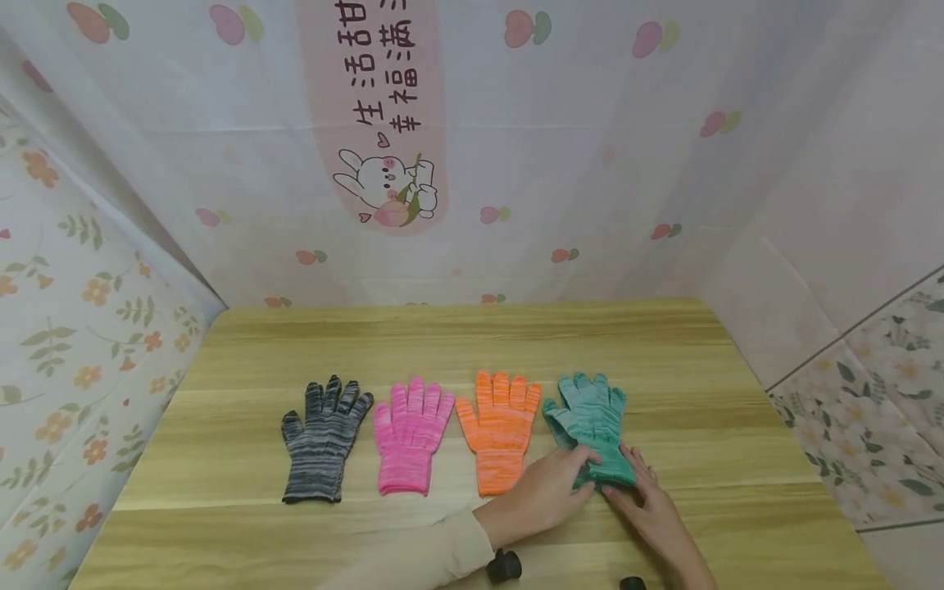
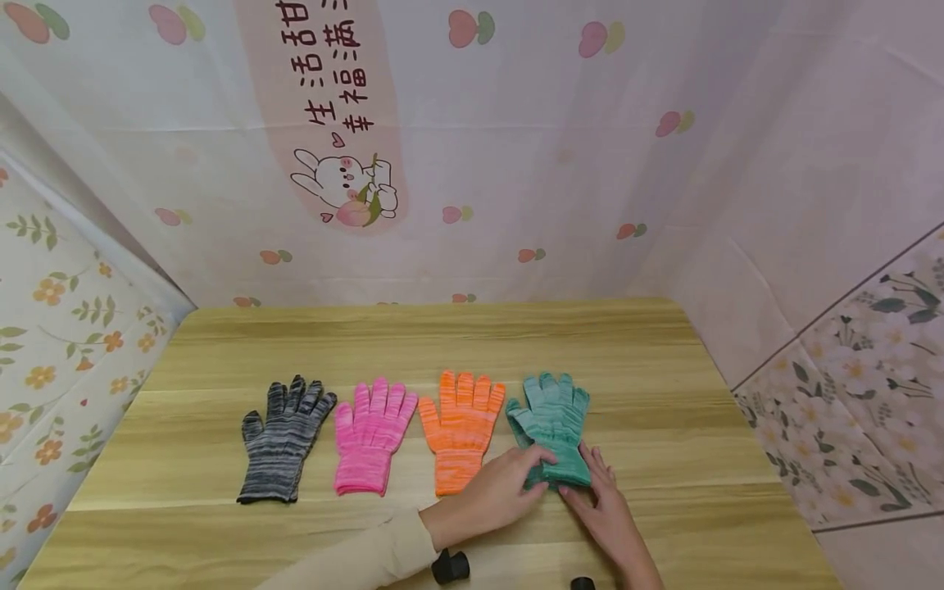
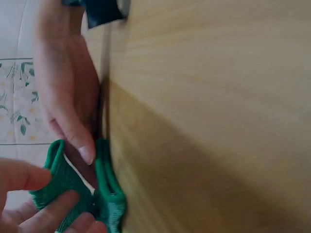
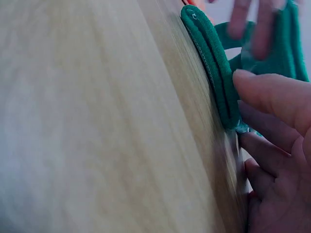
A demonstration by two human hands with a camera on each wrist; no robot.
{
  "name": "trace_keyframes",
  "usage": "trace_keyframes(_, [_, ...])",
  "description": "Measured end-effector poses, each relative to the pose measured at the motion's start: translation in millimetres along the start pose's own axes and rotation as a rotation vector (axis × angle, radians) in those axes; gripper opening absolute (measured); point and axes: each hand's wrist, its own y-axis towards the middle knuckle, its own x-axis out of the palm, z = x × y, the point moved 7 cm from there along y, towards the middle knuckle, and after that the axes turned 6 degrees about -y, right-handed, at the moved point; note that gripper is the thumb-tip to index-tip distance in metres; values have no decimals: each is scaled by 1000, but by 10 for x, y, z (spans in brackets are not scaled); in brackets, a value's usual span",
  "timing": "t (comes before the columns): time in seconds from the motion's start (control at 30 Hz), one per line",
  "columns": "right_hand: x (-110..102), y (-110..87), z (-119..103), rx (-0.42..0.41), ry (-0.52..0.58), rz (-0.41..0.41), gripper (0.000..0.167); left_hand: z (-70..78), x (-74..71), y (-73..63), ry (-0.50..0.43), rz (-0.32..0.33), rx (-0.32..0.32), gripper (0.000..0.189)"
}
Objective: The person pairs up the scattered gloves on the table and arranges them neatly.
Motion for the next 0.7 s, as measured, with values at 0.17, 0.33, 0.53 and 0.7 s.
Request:
trace_keyframes(0.17, [-43, -25, -35, -91, -28, 65, 48, -30, 111, -103, 199, -62, 77, 36])
trace_keyframes(0.33, [-84, -32, -39, -57, -26, 55, 38, -30, 144, -172, 396, -88, 154, 37])
trace_keyframes(0.53, [-203, 8, -65, 88, -32, 71, 32, -36, 153, -189, 419, -121, 167, 42])
trace_keyframes(0.7, [-241, 38, -13, 356, -75, 54, 48, -62, 125, -154, 378, -136, 145, 42])
